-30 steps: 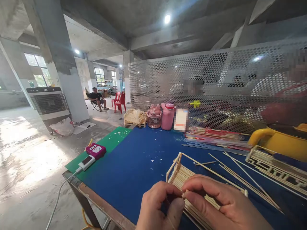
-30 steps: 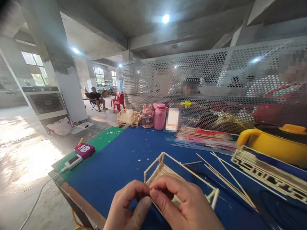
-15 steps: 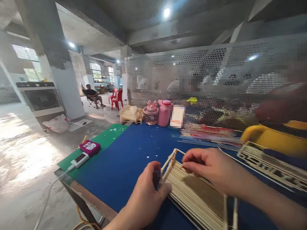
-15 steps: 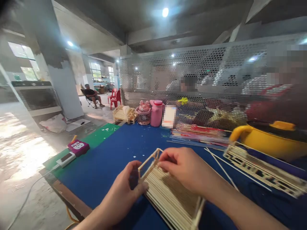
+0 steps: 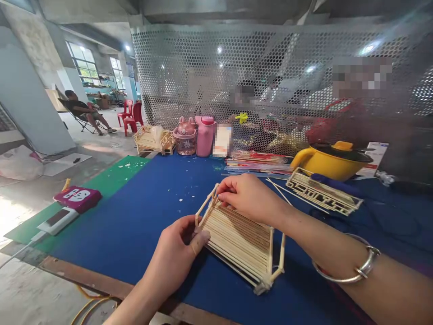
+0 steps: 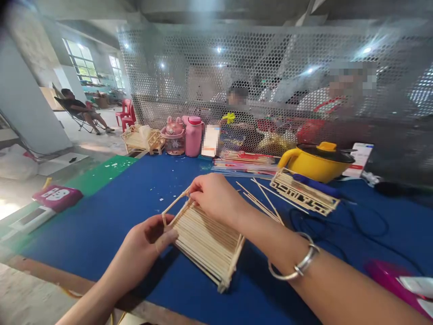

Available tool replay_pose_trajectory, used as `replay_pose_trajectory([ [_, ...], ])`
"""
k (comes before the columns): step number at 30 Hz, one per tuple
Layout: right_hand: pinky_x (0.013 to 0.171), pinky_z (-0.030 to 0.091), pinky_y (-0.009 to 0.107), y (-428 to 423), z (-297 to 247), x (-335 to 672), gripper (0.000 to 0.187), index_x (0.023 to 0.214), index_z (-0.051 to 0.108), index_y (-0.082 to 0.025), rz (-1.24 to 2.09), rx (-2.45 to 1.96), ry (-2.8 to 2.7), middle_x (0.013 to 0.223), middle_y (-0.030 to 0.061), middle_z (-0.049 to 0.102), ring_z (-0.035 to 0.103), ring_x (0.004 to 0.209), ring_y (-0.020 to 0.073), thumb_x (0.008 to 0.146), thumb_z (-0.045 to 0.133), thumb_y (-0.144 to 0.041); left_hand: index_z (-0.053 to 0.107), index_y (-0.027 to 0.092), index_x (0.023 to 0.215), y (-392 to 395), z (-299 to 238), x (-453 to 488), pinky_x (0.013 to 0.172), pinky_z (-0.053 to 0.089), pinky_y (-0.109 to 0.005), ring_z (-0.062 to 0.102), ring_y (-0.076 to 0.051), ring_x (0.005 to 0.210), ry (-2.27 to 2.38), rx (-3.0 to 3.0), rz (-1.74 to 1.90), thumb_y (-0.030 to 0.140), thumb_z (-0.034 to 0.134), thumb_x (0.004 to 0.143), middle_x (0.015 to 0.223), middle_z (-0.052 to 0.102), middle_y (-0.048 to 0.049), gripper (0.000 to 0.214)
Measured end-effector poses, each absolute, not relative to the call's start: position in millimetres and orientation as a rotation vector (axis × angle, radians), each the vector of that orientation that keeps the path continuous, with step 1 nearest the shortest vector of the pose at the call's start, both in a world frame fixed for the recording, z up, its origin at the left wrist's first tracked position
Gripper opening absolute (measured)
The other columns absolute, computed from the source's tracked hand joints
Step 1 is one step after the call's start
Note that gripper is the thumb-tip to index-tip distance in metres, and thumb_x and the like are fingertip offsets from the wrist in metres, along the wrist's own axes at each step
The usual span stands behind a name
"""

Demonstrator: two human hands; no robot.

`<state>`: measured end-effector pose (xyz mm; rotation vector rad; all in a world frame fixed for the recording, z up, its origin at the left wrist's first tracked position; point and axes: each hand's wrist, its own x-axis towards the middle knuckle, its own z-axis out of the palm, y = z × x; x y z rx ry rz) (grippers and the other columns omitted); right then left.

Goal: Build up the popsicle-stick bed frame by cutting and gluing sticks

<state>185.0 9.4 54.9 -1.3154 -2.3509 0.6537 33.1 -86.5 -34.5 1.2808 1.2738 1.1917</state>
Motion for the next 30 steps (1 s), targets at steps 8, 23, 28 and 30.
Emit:
replay_pose_trajectory([
  [8, 0.052, 0.042, 0.022, 7, 56, 188, 0.012, 0.068, 0.065, -0.018, 0.711, -1.329, -2.337, 0.063, -0.0002, 0.068, 0.06, 0.054, 0.0099, 0.075, 0.055, -0.02, 0.065, 0.016, 0.099, -71, -18, -1, 0.075, 0.047, -0.031, 0.062, -0.021, 0.084, 1.517, 1.229, 1.366, 0.052, 0.049, 0.081, 0.093, 0.07, -0.0067, 0.043],
  [23, 0.059, 0.04, 0.025, -13, 66, 210, 0.013, 0.072, 0.065, -0.022, 0.481, -1.2, -2.187, 0.069, -0.0017, 0.066, 0.055, 0.061, 0.0116, 0.079, 0.055, -0.027, 0.067, 0.012, 0.101, -66, -16, 5, 0.072, 0.05, -0.03, 0.064, -0.02, 0.081, 1.37, 1.293, 1.185, 0.053, 0.051, 0.082, 0.09, 0.072, -0.0088, 0.049],
  [28, 0.068, 0.046, 0.028, -23, 51, 251, 0.017, 0.082, 0.059, -0.019, 0.768, -1.286, -1.717, 0.089, 0.0045, 0.067, 0.06, 0.077, 0.0161, 0.08, 0.055, -0.035, 0.061, 0.02, 0.117, -85, -25, 17, 0.09, 0.046, -0.032, 0.061, -0.021, 0.102, 1.202, 1.411, 1.071, 0.042, 0.058, 0.082, 0.108, 0.07, -0.0047, 0.041],
  [30, 0.068, 0.048, 0.028, -35, 43, 258, 0.02, 0.083, 0.059, -0.019, 0.978, -1.307, -1.629, 0.094, 0.0058, 0.067, 0.062, 0.082, 0.0172, 0.08, 0.055, -0.038, 0.061, 0.02, 0.118, -80, -25, 21, 0.09, 0.046, -0.033, 0.062, -0.021, 0.099, 1.214, 1.464, 1.049, 0.041, 0.054, 0.084, 0.106, 0.07, -0.004, 0.04],
])
